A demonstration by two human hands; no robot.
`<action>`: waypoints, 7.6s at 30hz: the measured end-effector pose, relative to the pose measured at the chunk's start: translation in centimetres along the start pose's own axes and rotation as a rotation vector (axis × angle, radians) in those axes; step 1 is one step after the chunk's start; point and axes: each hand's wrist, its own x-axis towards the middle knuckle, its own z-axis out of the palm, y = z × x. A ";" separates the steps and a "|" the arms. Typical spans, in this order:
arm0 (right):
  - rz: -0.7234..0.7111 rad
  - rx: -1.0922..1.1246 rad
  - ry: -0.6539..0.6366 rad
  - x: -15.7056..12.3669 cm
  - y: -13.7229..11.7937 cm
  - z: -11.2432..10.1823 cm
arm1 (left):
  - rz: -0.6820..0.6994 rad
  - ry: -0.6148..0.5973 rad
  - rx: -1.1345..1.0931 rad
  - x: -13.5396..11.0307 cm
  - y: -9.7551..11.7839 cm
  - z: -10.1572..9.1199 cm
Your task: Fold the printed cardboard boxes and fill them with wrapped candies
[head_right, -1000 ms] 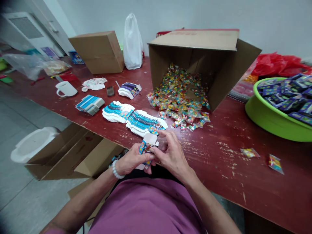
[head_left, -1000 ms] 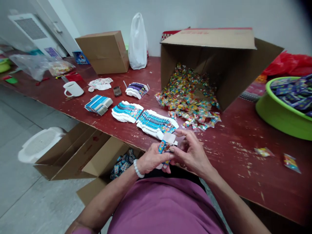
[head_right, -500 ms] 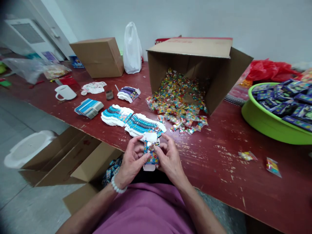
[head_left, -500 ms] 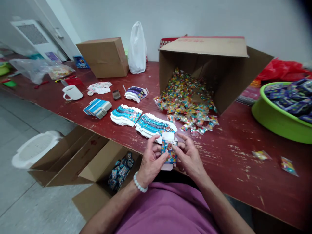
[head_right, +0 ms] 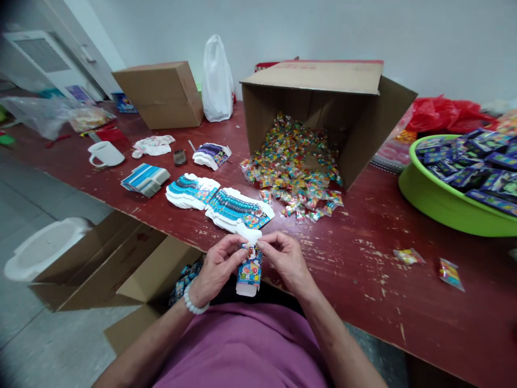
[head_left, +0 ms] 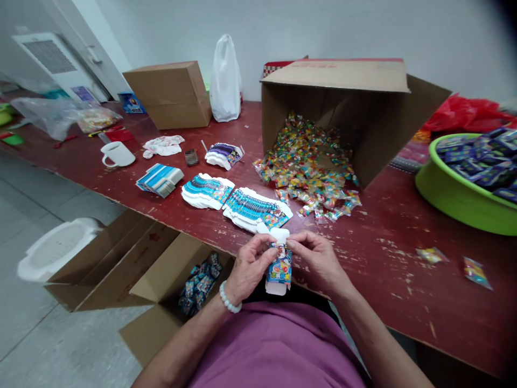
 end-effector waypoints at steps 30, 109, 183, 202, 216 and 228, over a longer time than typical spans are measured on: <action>0.082 -0.071 -0.266 -0.8 -2.8 -0.3 | -0.215 -0.157 -0.141 0.2 -0.7 1.7; -0.890 -1.163 -0.045 -1.9 -3.7 -3.6 | -0.360 -0.431 -0.261 0.3 -1.4 -0.3; -0.396 -0.561 -0.154 -1.2 -2.3 0.8 | -0.322 0.019 -0.307 0.6 -0.3 1.1; -0.643 -1.019 -0.249 -1.7 1.7 4.1 | -0.258 0.153 -0.608 1.0 -1.9 -0.4; -0.317 -1.233 0.073 10.0 3.7 -1.4 | -0.102 0.647 0.657 -4.8 -5.0 -17.6; -0.136 -0.400 0.250 9.9 4.7 -3.3 | 0.414 0.502 0.990 -0.2 -1.0 -7.4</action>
